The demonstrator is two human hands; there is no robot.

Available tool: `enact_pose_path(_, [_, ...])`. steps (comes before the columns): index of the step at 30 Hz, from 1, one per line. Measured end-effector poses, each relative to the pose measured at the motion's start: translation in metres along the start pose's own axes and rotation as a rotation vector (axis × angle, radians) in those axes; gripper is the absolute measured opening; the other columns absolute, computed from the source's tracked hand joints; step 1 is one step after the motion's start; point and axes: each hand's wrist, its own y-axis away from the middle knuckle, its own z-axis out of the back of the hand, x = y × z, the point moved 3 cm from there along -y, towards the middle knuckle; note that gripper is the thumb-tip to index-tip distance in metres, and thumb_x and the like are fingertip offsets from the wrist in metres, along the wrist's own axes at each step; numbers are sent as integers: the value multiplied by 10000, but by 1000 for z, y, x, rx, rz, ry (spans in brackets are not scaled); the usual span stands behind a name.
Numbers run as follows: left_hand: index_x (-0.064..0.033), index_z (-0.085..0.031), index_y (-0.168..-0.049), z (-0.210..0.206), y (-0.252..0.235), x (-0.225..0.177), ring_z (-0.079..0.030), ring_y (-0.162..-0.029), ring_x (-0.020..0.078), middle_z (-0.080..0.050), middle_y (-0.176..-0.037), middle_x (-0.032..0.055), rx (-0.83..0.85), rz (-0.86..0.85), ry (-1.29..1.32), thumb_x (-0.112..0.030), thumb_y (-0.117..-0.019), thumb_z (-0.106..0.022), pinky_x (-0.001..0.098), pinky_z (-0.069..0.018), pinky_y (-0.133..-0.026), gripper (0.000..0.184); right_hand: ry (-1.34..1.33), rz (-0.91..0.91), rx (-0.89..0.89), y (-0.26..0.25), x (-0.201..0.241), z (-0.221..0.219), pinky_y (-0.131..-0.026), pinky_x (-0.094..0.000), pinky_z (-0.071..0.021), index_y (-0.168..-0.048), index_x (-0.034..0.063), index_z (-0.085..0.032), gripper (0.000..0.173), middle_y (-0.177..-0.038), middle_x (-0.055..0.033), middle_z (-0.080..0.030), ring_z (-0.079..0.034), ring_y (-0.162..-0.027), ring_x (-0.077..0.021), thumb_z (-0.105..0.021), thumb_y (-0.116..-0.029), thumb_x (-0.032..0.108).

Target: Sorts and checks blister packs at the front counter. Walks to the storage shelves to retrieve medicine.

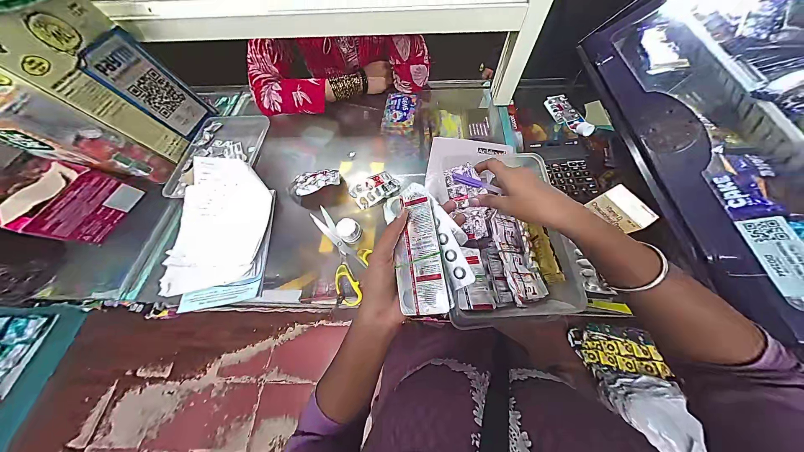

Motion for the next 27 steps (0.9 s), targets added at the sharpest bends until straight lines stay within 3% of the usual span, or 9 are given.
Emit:
enact_pose_path(3, [-82,-624,-1270,-4,-1,1,-728,-1065,275,-714,-1174,196,4,22,-37,-351,-1105,-302,392,-625,-854,451,199,-12,25,-3,11,4,-753,-602,-530,-1272,46,-682,405,-963,-193,-712,-682,-868,-382,-706,-977,323])
enact_pose_path(6, [-103,-659,-1195,-14,-1,2,-750,-944,205,-741,-1052,139,-60,18,-97,-364,-1109,-301,352,-638,-789,451,270,-22,-53,5,15,13,-820,-643,-520,-1196,16,-719,403,-1080,-224,-702,-678,-1012,-423,-641,-1014,367])
enact_pose_path(9, [-103,-664,-1175,-22,-5,2,-753,-903,183,-745,-1018,122,-101,37,-164,-364,-1110,-298,331,-641,-754,454,52,94,-283,35,21,35,-568,-435,-477,-1095,51,-733,350,-780,-103,-663,-606,-645,-237,-607,-1030,371])
enact_pose_path(13, [-127,-622,-1219,-38,-20,13,-743,-862,158,-734,-974,84,-132,16,-285,-415,-1103,-337,329,-638,-738,421,-327,171,-133,61,29,29,-509,-219,-448,-1453,98,-544,718,-825,39,-720,-533,-568,-15,-757,-879,474])
enact_pose_path(16, [-183,-428,-1454,-51,-34,25,-699,-1033,165,-687,-1161,67,-82,-41,-376,-478,-1080,-392,359,-607,-864,478,-175,109,-130,69,42,26,-613,-308,-534,-1599,187,-366,1031,-887,2,-702,-626,-715,-79,-760,-780,674])
enact_pose_path(18, [-215,-390,-1495,-60,-41,25,-645,-1170,138,-643,-1292,25,-43,-73,-437,-536,-1069,-361,356,-564,-968,534,-108,105,-218,71,40,32,-583,-375,-531,-1561,142,-410,945,-824,-38,-672,-636,-702,-145,-779,-807,575])
enact_pose_path(20, [-187,-329,-1525,-62,-50,17,-564,-1291,161,-562,-1408,43,27,-102,-407,-437,-1100,-355,382,-477,-1089,494,-160,102,-329,69,27,46,-604,-401,-554,-1397,114,-555,682,-899,-68,-700,-674,-739,-174,-796,-819,387])
enact_pose_path(23, [-139,-410,-1388,-50,-56,5,-673,-1085,157,-645,-1216,62,-40,-145,-417,-131,-1089,-412,349,-567,-944,299,-183,-11,-287,56,-6,64,-737,-451,-570,-1451,94,-505,622,-1008,-118,-705,-682,-820,-218,-774,-923,285])
enact_pose_path(27, [-174,-229,-1565,-31,-48,-4,-703,-1013,146,-641,-1242,68,-18,-182,-738,-65,-1060,-479,334,-604,-873,575,-141,-112,-129,33,-30,49,-779,-512,-556,-1563,73,-344,783,-980,-179,-678,-663,-811,-285,-765,-936,280])
